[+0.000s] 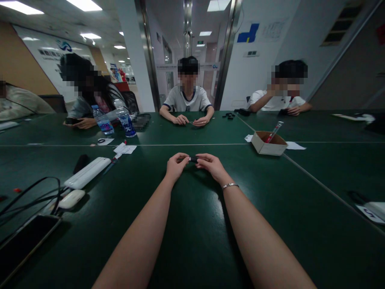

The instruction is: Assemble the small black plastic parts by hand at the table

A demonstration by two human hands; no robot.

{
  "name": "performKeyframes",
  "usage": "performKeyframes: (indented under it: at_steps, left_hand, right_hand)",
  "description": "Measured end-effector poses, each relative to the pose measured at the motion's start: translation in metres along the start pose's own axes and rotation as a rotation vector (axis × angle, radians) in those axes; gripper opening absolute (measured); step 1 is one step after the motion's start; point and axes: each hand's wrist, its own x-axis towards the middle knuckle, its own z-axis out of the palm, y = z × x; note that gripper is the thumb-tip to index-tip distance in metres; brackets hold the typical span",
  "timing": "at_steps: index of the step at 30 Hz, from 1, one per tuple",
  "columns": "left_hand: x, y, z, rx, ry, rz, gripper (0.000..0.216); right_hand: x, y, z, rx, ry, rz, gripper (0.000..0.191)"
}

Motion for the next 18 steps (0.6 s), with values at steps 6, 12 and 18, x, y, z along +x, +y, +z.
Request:
performKeyframes:
  at_steps: [6,12,18]
  left_hand:
    - [-0.001,0.007,0.000,0.007,-0.016,-0.017,0.022]
    - [-0.005,0.011,0.000,-0.042,0.009,-0.089,0.024]
    - [0.001,0.031,0.008,0.004,0.180,-0.069,0.024]
  right_hand:
    - [0.002,0.002,-0.001,-0.015,0.018,0.018,0.025]
    - [0.003,0.002,0.001,-0.030,0.049,0.028,0.026]
    - [0.001,0.001,0.001,-0.022,0.069,0.032,0.024]
